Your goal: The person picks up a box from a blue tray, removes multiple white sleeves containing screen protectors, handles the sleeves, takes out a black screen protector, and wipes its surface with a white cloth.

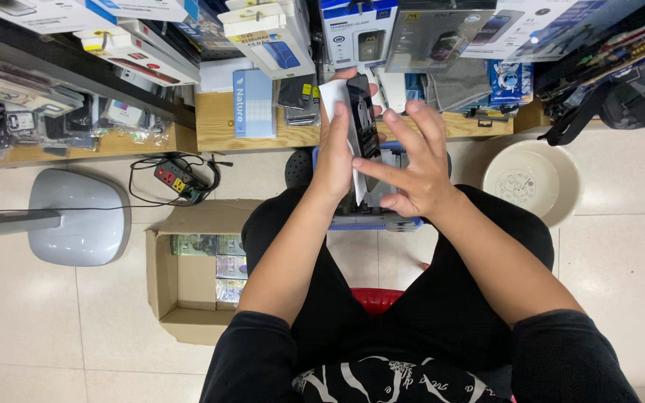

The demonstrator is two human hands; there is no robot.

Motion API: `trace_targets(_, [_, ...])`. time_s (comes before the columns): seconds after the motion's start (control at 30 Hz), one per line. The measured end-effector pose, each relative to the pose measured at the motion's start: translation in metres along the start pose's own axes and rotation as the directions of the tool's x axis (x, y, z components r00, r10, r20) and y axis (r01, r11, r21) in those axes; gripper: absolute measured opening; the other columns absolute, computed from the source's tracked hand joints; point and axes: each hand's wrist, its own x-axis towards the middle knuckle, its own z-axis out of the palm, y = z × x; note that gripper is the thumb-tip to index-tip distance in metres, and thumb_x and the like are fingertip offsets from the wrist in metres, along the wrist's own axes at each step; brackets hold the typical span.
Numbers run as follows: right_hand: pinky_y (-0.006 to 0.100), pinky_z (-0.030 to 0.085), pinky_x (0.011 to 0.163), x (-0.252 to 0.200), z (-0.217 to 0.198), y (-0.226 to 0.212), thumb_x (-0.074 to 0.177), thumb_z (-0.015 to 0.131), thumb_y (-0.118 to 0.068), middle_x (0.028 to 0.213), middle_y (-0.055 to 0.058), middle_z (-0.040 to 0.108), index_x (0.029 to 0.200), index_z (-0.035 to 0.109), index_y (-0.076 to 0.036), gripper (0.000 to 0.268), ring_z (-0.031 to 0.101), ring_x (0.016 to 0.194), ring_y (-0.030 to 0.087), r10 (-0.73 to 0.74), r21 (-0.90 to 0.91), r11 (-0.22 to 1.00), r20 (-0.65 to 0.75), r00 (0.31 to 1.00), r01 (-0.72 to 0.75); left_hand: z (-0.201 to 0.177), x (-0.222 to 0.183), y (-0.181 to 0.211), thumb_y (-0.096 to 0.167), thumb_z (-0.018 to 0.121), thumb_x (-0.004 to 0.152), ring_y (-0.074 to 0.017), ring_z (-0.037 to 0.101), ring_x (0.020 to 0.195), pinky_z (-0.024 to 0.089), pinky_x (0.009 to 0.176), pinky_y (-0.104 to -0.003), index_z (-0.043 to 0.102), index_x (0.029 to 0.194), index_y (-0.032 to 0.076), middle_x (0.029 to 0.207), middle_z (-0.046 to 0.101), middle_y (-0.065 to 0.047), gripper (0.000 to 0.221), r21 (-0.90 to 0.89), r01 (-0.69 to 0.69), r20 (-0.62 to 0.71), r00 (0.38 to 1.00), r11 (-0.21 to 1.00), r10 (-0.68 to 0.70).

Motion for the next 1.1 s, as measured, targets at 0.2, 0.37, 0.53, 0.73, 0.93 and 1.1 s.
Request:
trace_targets(0.2, [0.057, 0.019, 0.132, -0.004, -0.007, 0.017, 0.106, 0.021, -0.064, 0.165, 0.018, 0.028, 0.129, 0.079, -0.023, 0.074, 0.020, 0.157, 0.035, 0.154, 0.091, 0.985, -0.050, 0.987, -0.149, 0.007, -0.011, -0.012, 0.065, 0.039, 0.108, -0.0169, 0.050, 0.135, 0.036, 0.120, -0.035, 0.045, 0.146, 0.017, 0.140, 0.052, -0.008, 0.062, 0.110, -0.007, 0.156, 0.988, 0.994, -0.010])
trace_targets(0.37, [0.064, 0.028, 0.132, 0.004, -0.019, 0.017, 0.110, 0.021, -0.062, 0.166, 0.019, 0.029, 0.131, 0.074, -0.020, 0.071, 0.025, 0.158, 0.039, 0.283, 0.235, 0.938, -0.103, 0.953, -0.254, 0.011, -0.017, -0.015, 0.055, 0.050, 0.106, -0.0168, 0.049, 0.133, 0.046, 0.109, -0.035, 0.038, 0.150, 0.016, 0.149, 0.045, -0.007, 0.060, 0.196, 0.026, 0.273, 0.959, 0.980, -0.080])
trace_targets(0.53, [0.063, 0.044, 0.126, 0.009, -0.019, 0.006, 0.113, 0.023, -0.066, 0.169, 0.019, 0.028, 0.134, 0.068, -0.021, 0.067, 0.025, 0.162, 0.041, 0.463, 0.448, 0.803, -0.052, 0.885, -0.394, 0.011, -0.021, -0.025, 0.039, 0.062, 0.105, -0.0257, 0.033, 0.157, 0.028, 0.132, -0.042, 0.029, 0.158, 0.011, 0.166, 0.032, -0.013, 0.068, 0.215, -0.046, 0.272, 0.962, 0.975, -0.015])
trace_targets(0.73, [0.055, 0.039, 0.131, 0.015, -0.020, 0.009, 0.110, 0.023, -0.072, 0.170, 0.012, 0.027, 0.135, 0.067, -0.018, 0.074, 0.024, 0.164, 0.032, 0.635, 0.599, 0.592, 0.066, 0.770, -0.539, 0.007, -0.024, -0.023, 0.041, 0.077, 0.095, -0.0216, 0.055, 0.119, 0.052, 0.096, -0.034, 0.016, 0.165, 0.019, 0.146, 0.044, -0.012, 0.096, 0.172, -0.064, 0.257, 0.966, 0.983, 0.018])
trace_targets(0.93, [0.060, 0.023, 0.132, 0.007, -0.012, 0.028, 0.107, 0.038, -0.070, 0.164, 0.017, 0.037, 0.147, 0.055, -0.012, 0.072, 0.032, 0.158, 0.036, 0.507, 0.624, 0.613, 0.160, 0.847, -0.485, 0.006, -0.015, -0.020, 0.041, 0.085, 0.084, -0.0242, 0.053, 0.139, 0.044, 0.121, -0.038, 0.021, 0.162, 0.012, 0.146, 0.053, -0.018, 0.105, 0.317, -0.144, 0.176, 0.980, 0.937, 0.091])
trace_targets(1.1, [0.064, 0.048, 0.108, -0.017, 0.015, 0.049, 0.077, 0.079, -0.040, 0.129, 0.035, 0.060, 0.141, 0.051, 0.012, 0.087, 0.060, 0.123, 0.048, 0.648, 0.852, 0.146, 0.301, 0.699, -0.503, -0.004, -0.008, -0.019, 0.023, 0.095, 0.080, -0.0327, 0.055, 0.131, 0.051, 0.108, -0.051, 0.020, 0.165, 0.013, 0.147, 0.052, -0.021, 0.114, 0.279, -0.138, 0.182, 0.979, 0.950, 0.088])
